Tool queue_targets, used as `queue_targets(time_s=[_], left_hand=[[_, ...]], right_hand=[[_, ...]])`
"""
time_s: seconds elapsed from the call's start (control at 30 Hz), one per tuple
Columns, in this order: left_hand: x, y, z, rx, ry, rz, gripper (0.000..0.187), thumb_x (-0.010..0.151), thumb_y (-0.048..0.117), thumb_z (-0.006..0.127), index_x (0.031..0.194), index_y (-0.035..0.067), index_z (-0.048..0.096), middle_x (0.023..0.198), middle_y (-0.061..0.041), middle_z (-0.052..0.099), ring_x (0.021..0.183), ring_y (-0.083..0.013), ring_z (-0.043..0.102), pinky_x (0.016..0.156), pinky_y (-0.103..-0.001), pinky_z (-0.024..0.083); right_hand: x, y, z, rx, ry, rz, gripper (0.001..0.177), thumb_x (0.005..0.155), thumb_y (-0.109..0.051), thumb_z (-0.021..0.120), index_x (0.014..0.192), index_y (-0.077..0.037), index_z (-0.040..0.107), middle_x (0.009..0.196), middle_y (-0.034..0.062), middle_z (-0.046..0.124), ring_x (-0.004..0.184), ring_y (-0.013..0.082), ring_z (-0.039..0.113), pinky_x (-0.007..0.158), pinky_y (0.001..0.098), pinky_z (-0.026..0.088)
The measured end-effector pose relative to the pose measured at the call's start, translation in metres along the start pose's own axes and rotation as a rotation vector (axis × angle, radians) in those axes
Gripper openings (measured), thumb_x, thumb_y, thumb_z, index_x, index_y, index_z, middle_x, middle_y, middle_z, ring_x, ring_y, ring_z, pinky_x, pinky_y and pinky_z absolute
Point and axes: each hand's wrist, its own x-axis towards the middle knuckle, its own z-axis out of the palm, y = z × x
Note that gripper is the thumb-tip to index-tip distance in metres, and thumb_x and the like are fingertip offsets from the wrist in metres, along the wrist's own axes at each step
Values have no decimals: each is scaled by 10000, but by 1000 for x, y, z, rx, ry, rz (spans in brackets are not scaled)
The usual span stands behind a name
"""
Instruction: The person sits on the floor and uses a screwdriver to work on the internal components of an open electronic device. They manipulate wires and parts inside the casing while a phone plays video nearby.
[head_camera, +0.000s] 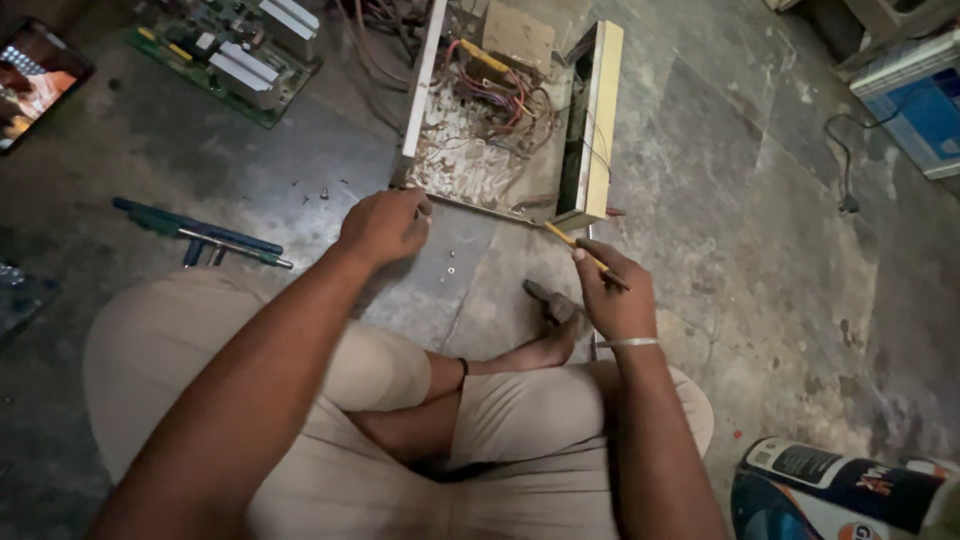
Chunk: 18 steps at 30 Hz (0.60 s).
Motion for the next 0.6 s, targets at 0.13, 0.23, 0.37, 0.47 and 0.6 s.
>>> queue_targets(time_s=[0.13,0.23,0.37,0.47,0.6], left_hand=[[0,-1,0,5,4,18,289,846,283,665,1081,118,693,954,-140,741,920,-377,696,803,-499,545],[-1,-1,1,0,7,17,274,859,285,660,1075,121,699,954,-138,742,920,-377,697,807,-502,545],[0,1,0,-22,21,29,268,852,282,662,1066,125,704,947,-139,742,912,-381,697,809,-501,545],[1,0,0,-13,28,26,256,862,277,657,1066,130,709,926,-136,746,921,-378,699,821,-500,542],[0,-1,5,27,54,40,281,832,294,692,1057,129,718,951,-160,731,925,-391,692,814,-499,542]], right_hand=[[8,0,11,-32,-18,57,324,971,-317,663,1149,-63,755,863,182,750,707,256,719,690,350,549],[8,-2,19,-121,39,18,329,1007,-330,635,1141,-59,765,883,202,747,806,321,721,723,376,552],[-6,-6,21,-147,-28,131,365,974,-352,623,1193,-94,759,888,236,728,789,373,724,738,414,550],[-12,-7,24,-64,-26,-29,365,972,-329,631,1188,-59,747,1002,228,748,927,366,745,807,405,562],[-19,-2,32,-14,-35,18,360,988,-306,602,1216,-59,731,1042,225,746,961,348,746,844,396,562]])
